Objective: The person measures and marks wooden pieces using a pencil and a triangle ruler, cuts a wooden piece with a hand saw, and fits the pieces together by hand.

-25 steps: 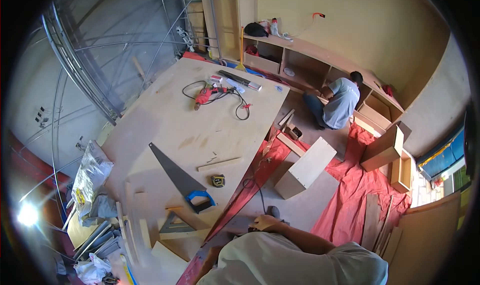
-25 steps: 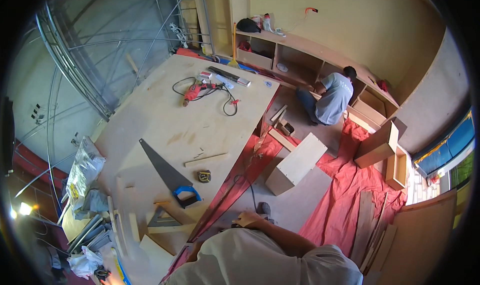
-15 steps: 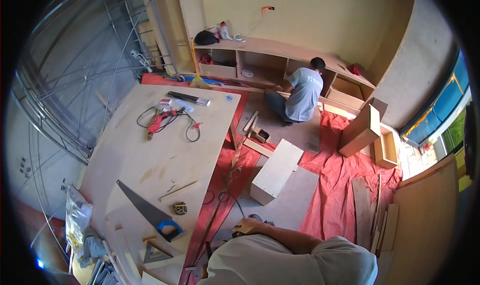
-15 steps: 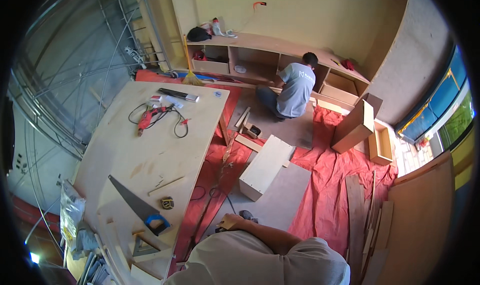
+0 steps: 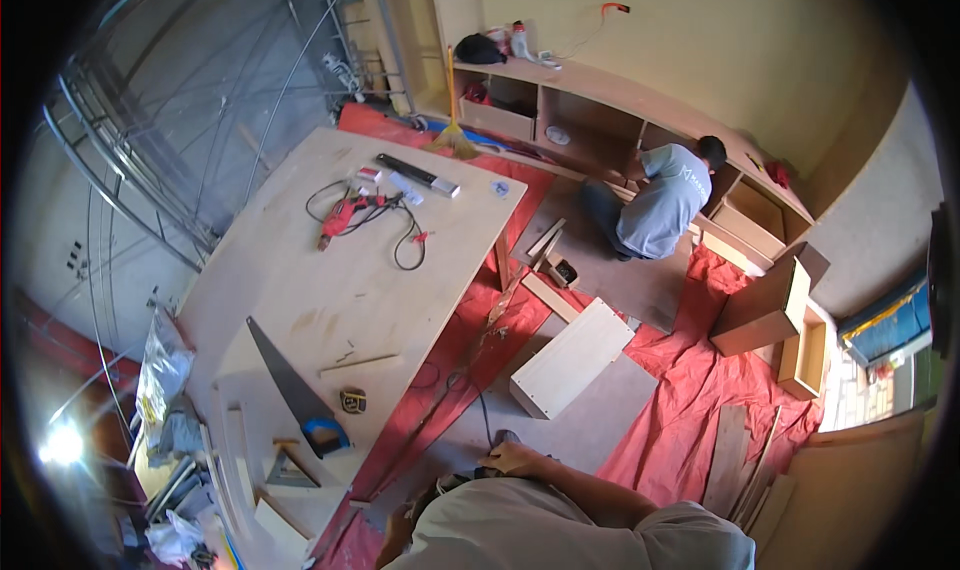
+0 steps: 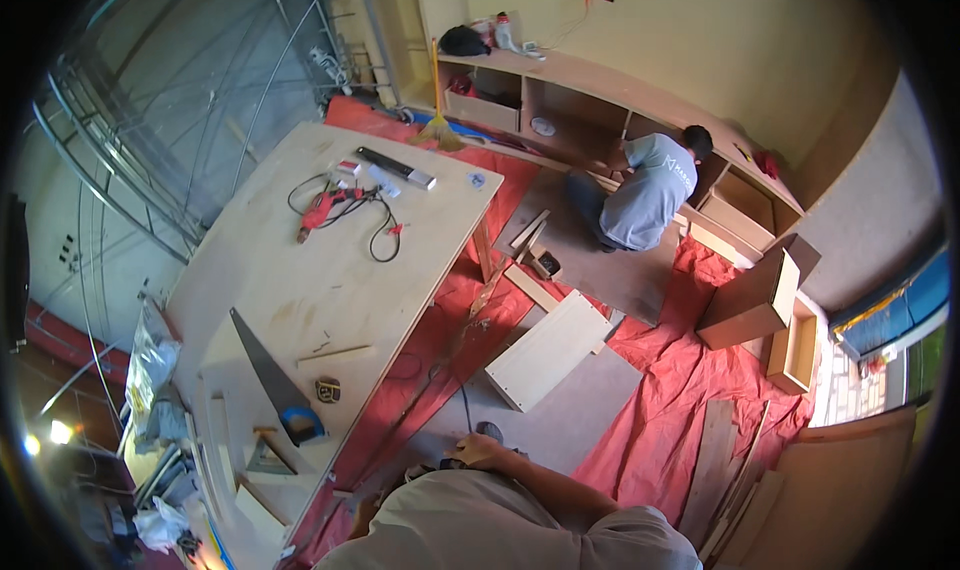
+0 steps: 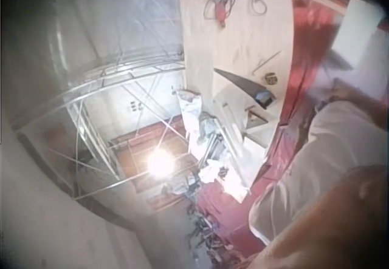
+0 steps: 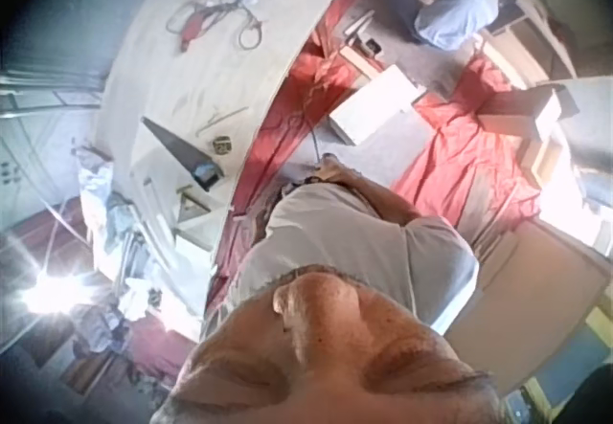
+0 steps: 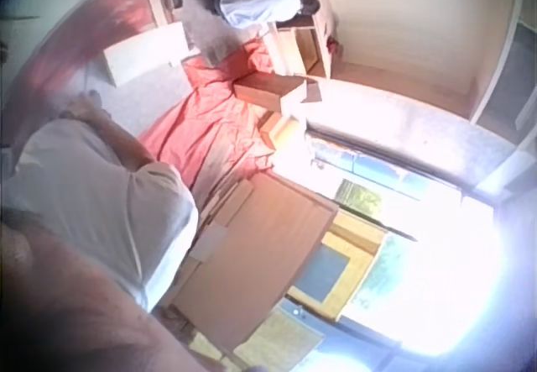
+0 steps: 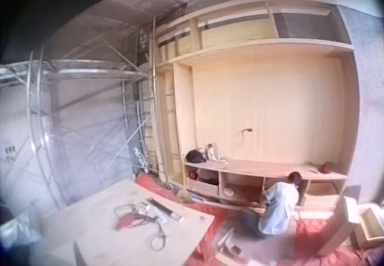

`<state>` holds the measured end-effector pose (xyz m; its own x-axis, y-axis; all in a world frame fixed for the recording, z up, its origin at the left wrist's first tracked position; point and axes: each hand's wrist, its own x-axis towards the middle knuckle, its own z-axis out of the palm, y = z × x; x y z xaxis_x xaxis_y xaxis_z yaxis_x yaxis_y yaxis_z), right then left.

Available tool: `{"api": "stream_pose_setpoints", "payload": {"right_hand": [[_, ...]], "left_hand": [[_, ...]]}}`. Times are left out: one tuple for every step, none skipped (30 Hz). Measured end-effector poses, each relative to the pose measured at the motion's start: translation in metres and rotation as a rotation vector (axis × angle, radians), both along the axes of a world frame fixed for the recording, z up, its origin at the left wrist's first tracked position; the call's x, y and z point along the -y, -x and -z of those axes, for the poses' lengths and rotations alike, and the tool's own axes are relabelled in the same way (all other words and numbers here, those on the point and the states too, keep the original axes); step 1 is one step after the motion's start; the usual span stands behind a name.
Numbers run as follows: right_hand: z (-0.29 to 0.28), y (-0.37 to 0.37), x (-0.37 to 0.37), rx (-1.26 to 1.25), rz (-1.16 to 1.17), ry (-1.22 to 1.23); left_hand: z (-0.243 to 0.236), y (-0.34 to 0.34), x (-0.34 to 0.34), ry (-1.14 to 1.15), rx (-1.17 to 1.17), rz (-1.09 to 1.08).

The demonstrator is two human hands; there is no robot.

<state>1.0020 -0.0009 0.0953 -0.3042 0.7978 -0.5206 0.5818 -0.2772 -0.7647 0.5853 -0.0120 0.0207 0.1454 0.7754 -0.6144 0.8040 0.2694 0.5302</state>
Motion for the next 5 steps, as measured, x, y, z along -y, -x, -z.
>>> {"api": "stream_pose_setpoints", "payload": {"right_hand": [[-0.007,-0.005,-0.004,-0.011,-0.011,-0.017],[-0.010,-0.009,-0.011,-0.019,0.040,0.074],[-0.012,-0.013,-0.017,-0.023,0.096,0.160],[-0.014,-0.012,-0.021,-0.011,0.103,0.139],[0.008,-0.007,-0.018,-0.008,0.054,0.140]], "left_hand": [[-0.019,-0.004,-0.002,0.030,0.034,-0.015],[-0.043,-0.011,-0.005,0.058,0.066,-0.029],[-0.061,-0.018,-0.011,0.100,0.135,-0.040],[-0.055,-0.004,-0.003,0.049,0.157,-0.040],[-0.049,0.025,-0.003,0.046,0.157,-0.089]]}}
